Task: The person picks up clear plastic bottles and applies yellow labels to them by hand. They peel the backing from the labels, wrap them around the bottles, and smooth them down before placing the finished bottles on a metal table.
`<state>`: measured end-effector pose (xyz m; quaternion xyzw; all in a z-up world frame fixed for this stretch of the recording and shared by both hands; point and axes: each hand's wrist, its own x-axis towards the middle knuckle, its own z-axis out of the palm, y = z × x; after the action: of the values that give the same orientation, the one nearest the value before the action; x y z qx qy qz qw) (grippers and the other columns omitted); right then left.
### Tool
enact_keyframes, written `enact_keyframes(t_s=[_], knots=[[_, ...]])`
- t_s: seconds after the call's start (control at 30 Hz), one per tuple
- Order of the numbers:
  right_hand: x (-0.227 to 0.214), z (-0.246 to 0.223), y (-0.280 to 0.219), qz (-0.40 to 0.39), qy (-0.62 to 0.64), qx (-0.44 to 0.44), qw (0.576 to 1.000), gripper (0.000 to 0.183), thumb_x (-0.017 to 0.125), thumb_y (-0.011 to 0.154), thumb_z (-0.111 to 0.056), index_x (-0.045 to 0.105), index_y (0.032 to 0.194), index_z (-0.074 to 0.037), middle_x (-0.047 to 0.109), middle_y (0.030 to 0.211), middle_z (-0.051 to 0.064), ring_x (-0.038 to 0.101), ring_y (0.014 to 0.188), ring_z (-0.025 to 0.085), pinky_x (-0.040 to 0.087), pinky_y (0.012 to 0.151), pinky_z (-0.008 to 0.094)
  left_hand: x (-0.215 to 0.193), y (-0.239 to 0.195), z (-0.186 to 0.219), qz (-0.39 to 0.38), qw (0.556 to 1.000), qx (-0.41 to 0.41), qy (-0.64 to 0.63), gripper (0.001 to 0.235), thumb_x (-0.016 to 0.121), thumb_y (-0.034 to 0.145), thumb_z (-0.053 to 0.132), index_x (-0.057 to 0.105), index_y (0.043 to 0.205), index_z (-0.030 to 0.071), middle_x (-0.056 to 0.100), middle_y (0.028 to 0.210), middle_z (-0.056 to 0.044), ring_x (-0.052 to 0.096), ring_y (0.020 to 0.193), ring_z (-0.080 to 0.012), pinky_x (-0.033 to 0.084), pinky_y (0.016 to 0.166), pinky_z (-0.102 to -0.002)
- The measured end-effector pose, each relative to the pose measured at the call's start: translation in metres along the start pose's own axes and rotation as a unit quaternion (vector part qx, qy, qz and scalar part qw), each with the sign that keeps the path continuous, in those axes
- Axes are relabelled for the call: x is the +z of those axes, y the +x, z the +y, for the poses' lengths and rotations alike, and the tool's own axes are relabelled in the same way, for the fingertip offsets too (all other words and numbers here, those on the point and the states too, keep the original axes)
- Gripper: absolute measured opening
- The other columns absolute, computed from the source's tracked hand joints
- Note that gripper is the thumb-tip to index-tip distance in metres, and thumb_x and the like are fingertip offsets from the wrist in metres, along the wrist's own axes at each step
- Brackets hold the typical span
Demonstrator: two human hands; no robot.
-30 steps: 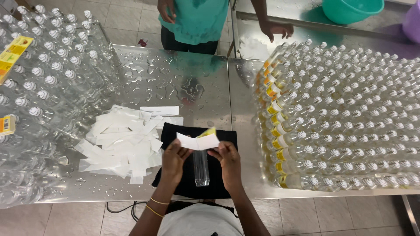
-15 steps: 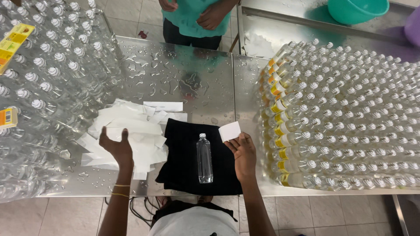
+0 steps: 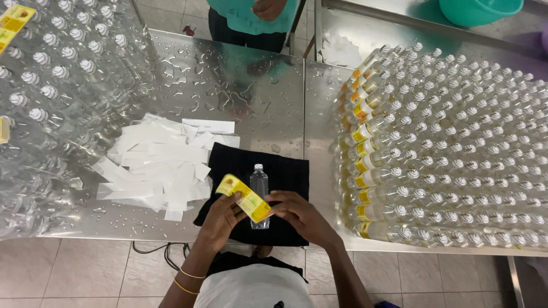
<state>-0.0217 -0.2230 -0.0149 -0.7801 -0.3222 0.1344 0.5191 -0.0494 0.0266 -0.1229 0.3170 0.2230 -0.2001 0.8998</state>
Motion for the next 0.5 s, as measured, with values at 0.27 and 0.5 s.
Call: enact_keyframes(t_s=[0.27, 0.5], knots=[[0.013, 0.111, -0.045, 0.266, 0.368, 0.238, 0.859, 0.066, 0.038, 0.116, -0.047, 0.060, 0.147, 0.007, 0.075, 0.130, 0.028, 0.074, 0.117, 0.037, 0.063, 0.099, 0.051, 0.065, -0.024, -0.017, 0.145, 0.986, 0.077, -0.032, 0.038, 0.077, 0.104, 0.016, 0.053, 0.125, -0.006, 0.055, 0.109, -0.012, 0.068, 0.100, -0.0267, 0.062, 0.104, -0.047], [0.088, 0.111, -0.069, 0.172, 0.440, 0.260, 0.842, 0.088, 0.084, 0.093, -0.045, 0.051, 0.159, 0.002, 0.064, 0.145, 0.023, 0.067, 0.127, 0.032, 0.063, 0.102, 0.047, 0.047, -0.010, -0.050, 0.204, 0.972, 0.115, 0.010, 0.036, 0.078, 0.104, 0.009, 0.052, 0.118, -0.013, 0.056, 0.111, -0.023, 0.074, 0.102, -0.0382, 0.065, 0.103, -0.054]])
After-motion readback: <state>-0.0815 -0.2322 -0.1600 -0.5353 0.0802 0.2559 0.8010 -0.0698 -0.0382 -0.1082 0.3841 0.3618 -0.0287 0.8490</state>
